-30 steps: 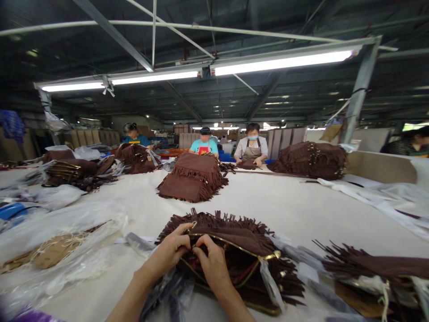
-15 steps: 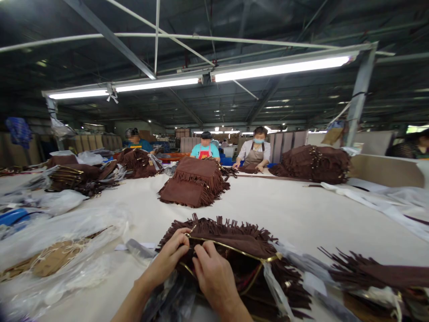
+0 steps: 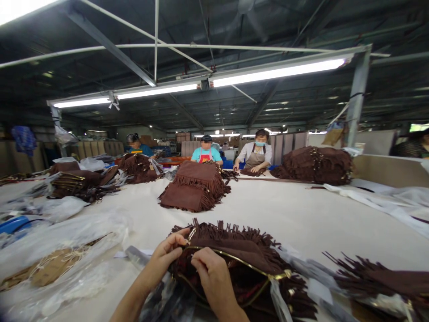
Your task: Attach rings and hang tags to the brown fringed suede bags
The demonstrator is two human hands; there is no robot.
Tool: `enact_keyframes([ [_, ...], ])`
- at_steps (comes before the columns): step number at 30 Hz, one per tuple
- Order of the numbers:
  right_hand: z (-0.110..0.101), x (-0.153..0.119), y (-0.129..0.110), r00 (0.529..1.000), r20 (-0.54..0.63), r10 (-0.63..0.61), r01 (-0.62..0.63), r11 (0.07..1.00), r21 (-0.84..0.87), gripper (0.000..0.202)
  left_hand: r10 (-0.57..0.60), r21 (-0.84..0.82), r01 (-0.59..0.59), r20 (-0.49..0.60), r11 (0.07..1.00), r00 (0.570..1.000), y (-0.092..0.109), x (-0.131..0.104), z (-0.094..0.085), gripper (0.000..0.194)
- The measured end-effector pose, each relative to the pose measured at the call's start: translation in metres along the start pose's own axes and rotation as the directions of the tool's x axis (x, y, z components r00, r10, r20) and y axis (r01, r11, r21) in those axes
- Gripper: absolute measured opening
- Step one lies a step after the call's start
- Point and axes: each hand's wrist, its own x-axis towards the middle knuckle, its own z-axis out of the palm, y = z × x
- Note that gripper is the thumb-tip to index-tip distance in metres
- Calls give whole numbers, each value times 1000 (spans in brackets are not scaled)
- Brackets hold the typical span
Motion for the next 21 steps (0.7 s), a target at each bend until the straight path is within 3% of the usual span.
enact_keyframes([
  [3, 0, 2, -1, 988, 40, 152, -157, 967, 202, 22, -129, -72, 128, -6, 989, 992, -11, 2, -4, 41],
  [7, 3, 4, 0, 960, 103, 260, -280, 899, 337, 20, -195, 129, 192, 14, 973, 981, -18, 2, -6, 27],
  [9, 4, 5, 0, 949, 120, 290, -314, 871, 378, 18, -185, 165, 188, -32, 968, 982, -14, 1, -6, 24],
  [12, 2, 7, -1, 939, 138, 315, -343, 834, 432, 20, -70, 206, 116, -218, 972, 973, -2, 1, -6, 30],
  [14, 1, 8, -3, 938, 147, 315, -347, 821, 454, 24, 40, 270, 39, -281, 962, 959, 8, 0, -3, 27],
  [18, -1, 11, -8, 932, 149, 329, -359, 804, 474, 28, 228, 468, -95, -237, 879, 945, 23, -4, 9, 16],
  [21, -1, 12, -10, 930, 127, 344, -362, 804, 472, 29, 296, 556, -157, -170, 817, 940, 28, -6, 18, 20],
])
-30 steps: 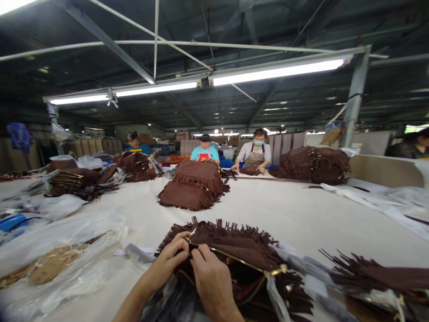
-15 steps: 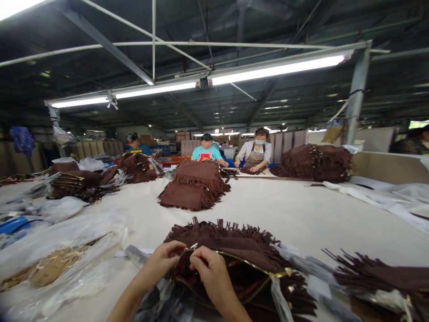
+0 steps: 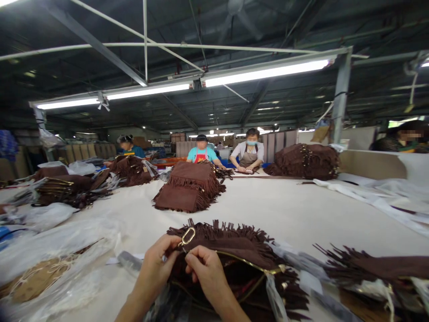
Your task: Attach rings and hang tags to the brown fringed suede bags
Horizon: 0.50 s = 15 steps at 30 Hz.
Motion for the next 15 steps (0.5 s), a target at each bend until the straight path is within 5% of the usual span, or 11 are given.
enact_keyframes([
  [9, 0, 1, 2, 999, -12, -34, 35, 999, 16, 32, 85, 101, -98, 130, 990, 988, 7, -5, 5, 33],
  [15, 0, 2, 7, 1000, -11, -22, 23, 999, 23, 32, 45, -1, -46, 247, 999, 968, 11, -5, -1, 23],
])
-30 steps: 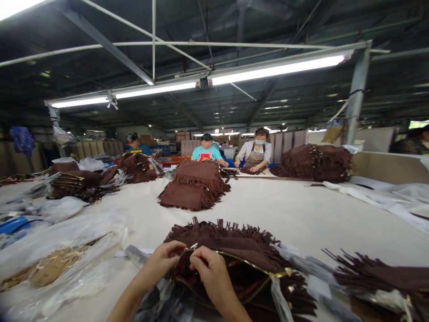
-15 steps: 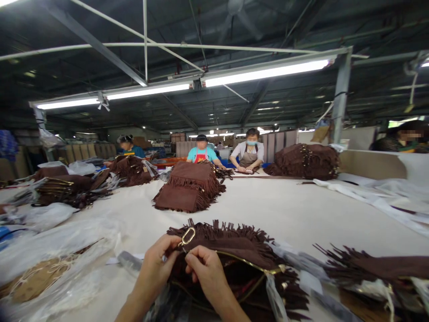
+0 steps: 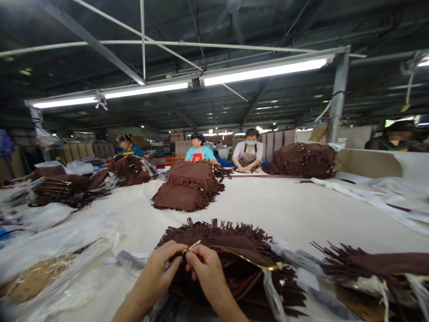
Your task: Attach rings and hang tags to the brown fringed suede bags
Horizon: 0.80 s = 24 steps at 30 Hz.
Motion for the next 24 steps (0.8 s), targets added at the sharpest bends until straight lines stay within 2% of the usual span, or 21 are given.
enact_keyframes([
  [6, 1, -6, -7, 1000, -1, -23, 23, 994, -107, 26, -124, -134, 127, 29, 983, 992, -10, 1, -6, 23],
  [11, 0, -7, -8, 1000, 14, -5, 8, 987, -162, 23, -121, -50, 121, -8, 991, 993, -10, 0, -2, 21],
  [14, -6, -7, -12, 998, 20, -59, 61, 974, -219, 16, -109, 50, 114, -99, 992, 989, -11, 0, -4, 21],
  [17, -13, -6, -19, 991, -45, -128, 110, 950, -294, 15, -126, 116, 156, -233, 981, 964, -16, 0, -9, 19],
  [20, -19, -3, -23, 989, -92, -112, 96, 982, -163, 18, -153, 43, 175, -310, 984, 938, -17, 0, -13, 17],
  [22, -19, -3, -24, 996, -60, -66, 65, 998, -5, 21, -211, -104, 187, -328, 977, 921, -13, 1, -13, 17],
  [24, -18, -4, -26, 999, -11, -33, 34, 995, 94, 24, -308, -318, 215, -280, 923, 909, -6, 0, -10, 17],
])
